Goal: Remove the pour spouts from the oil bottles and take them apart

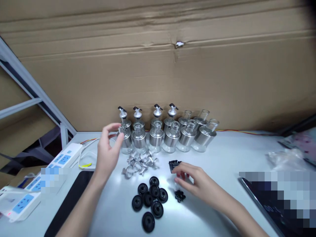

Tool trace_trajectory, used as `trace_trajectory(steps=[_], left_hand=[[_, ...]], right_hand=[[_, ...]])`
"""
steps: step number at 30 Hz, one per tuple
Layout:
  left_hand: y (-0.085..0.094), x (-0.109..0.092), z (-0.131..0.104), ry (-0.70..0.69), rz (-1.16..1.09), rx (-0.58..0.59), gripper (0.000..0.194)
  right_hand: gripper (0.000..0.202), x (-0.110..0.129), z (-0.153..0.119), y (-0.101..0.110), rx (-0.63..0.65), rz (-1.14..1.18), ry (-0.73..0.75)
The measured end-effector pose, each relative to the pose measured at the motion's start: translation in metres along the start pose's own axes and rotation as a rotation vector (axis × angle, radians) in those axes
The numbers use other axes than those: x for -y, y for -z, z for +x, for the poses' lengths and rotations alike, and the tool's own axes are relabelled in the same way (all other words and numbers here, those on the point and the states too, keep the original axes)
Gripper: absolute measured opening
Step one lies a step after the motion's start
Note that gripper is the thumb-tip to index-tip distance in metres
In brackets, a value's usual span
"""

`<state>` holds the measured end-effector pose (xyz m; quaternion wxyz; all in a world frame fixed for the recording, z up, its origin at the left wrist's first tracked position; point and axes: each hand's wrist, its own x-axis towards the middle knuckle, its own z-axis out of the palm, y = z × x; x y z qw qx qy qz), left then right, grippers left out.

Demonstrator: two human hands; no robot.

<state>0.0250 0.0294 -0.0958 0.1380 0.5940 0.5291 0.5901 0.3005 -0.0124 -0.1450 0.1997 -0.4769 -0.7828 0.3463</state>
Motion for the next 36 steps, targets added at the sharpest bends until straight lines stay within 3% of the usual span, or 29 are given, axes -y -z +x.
trace_trajectory(steps=[2,7,12,15,18,22,24,26,29,31,33,36], left_hand=[[-0.005,0.006,0.031,0.197,-0.069,-0.079,0.035],[-0.019,0.025,0.087,0.365,-0.018,0.057,0.042],[-0.026,0.037,0.108,0.352,0.100,0.184,0.024],[-0.025,0.043,0.111,0.307,0.147,0.158,0.019],[-0.022,0.043,0.111,0.230,0.137,0.059,0.021],[-0.017,0.020,0.110,0.073,0.034,-0.135,0.022],[-0.013,-0.003,0.109,-0.128,-0.206,-0.298,0.022],[-0.008,-0.031,0.104,-0.257,-0.311,-0.427,0.022],[-0.004,-0.071,0.083,-0.529,-0.589,-0.675,0.021],[-0.006,-0.088,0.058,-0.462,-0.734,-0.589,0.020],[-0.016,-0.096,0.029,-0.174,-0.767,-0.411,0.024],[-0.041,-0.093,-0.011,0.129,-0.871,-0.092,0.027]], right_hand=[[0.018,-0.002,0.001,0.000,-0.036,-0.002,0.017],[0.019,-0.005,0.003,0.001,-0.103,-0.036,0.044],[0.019,-0.007,0.002,-0.001,-0.120,-0.049,0.080],[0.020,-0.006,0.001,-0.001,-0.133,-0.058,0.099],[0.020,-0.004,0.000,0.000,-0.174,-0.069,0.132],[0.019,0.000,-0.001,0.002,-0.308,-0.109,0.240],[0.015,0.001,-0.002,0.002,-0.420,-0.130,0.329],[0.011,0.002,-0.003,0.003,-0.548,-0.147,0.417],[0.017,0.001,-0.004,0.003,-0.722,-0.176,0.487],[0.030,-0.001,-0.005,0.001,-0.818,-0.168,0.492],[0.047,-0.004,-0.005,-0.003,-0.869,-0.112,0.488],[0.072,-0.004,-0.007,-0.010,-0.827,0.018,0.505]])
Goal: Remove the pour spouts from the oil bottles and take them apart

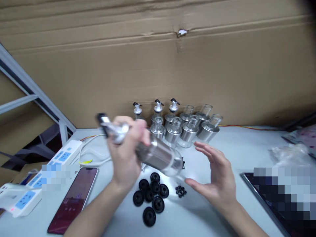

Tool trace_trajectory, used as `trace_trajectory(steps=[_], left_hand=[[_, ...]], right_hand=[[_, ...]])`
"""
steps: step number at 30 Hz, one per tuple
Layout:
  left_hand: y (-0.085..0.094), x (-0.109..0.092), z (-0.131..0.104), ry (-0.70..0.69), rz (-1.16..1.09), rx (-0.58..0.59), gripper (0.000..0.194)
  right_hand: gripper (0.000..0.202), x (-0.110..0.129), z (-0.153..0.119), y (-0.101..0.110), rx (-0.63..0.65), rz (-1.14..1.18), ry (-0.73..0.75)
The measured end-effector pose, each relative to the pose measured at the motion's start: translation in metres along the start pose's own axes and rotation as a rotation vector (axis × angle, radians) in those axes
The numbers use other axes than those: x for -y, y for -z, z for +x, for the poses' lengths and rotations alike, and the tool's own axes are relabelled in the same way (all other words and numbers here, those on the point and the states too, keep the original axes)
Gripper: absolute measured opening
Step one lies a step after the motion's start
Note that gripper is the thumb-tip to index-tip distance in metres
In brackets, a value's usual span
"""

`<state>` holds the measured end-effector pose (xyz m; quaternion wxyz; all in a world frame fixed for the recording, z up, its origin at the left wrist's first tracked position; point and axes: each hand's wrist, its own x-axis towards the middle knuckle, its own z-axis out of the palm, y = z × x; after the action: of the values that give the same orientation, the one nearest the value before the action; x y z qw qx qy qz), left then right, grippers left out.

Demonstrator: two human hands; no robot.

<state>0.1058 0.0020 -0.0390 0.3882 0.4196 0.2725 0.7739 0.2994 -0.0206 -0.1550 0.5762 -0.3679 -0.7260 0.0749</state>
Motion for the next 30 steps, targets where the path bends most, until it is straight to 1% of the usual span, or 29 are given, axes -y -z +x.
trace_trajectory(steps=[1,2,3,6,9,10,12,14,15,17,18,20,21,22,23,24,25,26,28,30], left_hand=[[-0.002,0.009,-0.009,0.130,-0.030,0.043,0.026],[-0.004,0.017,-0.017,0.210,-0.073,0.088,0.027],[-0.006,0.024,-0.022,0.259,-0.117,0.101,0.028],[-0.007,0.034,-0.029,0.335,-0.215,0.123,0.027],[-0.005,0.035,-0.030,0.357,-0.231,0.116,0.024],[-0.005,0.034,-0.029,0.375,-0.229,0.100,0.023],[-0.005,0.033,-0.027,0.457,-0.245,0.053,0.022],[-0.006,0.033,-0.024,0.564,-0.300,0.021,0.020],[-0.007,0.034,-0.023,0.598,-0.324,0.013,0.020],[-0.008,0.035,-0.019,0.628,-0.364,0.013,0.023],[-0.008,0.036,-0.018,0.634,-0.379,0.019,0.025],[-0.008,0.037,-0.017,0.646,-0.411,0.035,0.030],[-0.009,0.038,-0.018,0.653,-0.419,0.040,0.032],[-0.009,0.039,-0.019,0.657,-0.417,0.046,0.033],[-0.010,0.039,-0.021,0.655,-0.407,0.049,0.032],[-0.012,0.040,-0.023,0.645,-0.393,0.063,0.031],[-0.013,0.040,-0.025,0.627,-0.374,0.084,0.030],[-0.015,0.041,-0.028,0.604,-0.353,0.111,0.029],[-0.018,0.042,-0.032,0.552,-0.316,0.171,0.028],[-0.020,0.041,-0.035,0.509,-0.272,0.207,0.028]], right_hand=[[0.077,0.002,-0.002,-0.002,0.022,0.039,-0.011],[0.080,0.004,-0.003,-0.004,0.050,0.069,-0.021],[0.081,0.007,-0.004,-0.005,0.082,0.081,-0.034],[0.080,0.015,-0.007,-0.009,0.150,0.016,-0.062],[0.079,0.018,-0.006,-0.010,0.154,-0.085,-0.081],[0.080,0.017,-0.006,-0.009,0.141,-0.118,-0.080],[0.081,0.013,-0.006,-0.008,0.093,-0.182,-0.064],[0.086,0.007,-0.007,-0.007,-0.004,-0.195,-0.027],[0.090,0.005,-0.008,-0.007,-0.073,-0.182,-0.003],[0.099,0.002,-0.011,-0.007,-0.194,-0.152,0.008],[0.103,0.001,-0.012,-0.008,-0.234,-0.139,0.004],[0.105,0.002,-0.012,-0.008,-0.230,-0.135,0.016],[0.102,0.002,-0.012,-0.009,-0.215,-0.130,0.045],[0.093,0.003,-0.011,-0.009,-0.215,-0.121,0.075],[0.080,0.003,-0.010,-0.009,-0.247,-0.103,0.100],[0.064,0.003,-0.008,-0.009,-0.294,-0.064,0.073],[0.050,0.003,-0.007,-0.009,-0.372,-0.006,0.017],[0.043,0.002,-0.006,-0.009,-0.435,0.057,-0.050],[0.036,0.000,-0.004,-0.007,-0.509,0.166,-0.173],[0.029,-0.001,-0.001,-0.004,-0.535,0.240,-0.259]])
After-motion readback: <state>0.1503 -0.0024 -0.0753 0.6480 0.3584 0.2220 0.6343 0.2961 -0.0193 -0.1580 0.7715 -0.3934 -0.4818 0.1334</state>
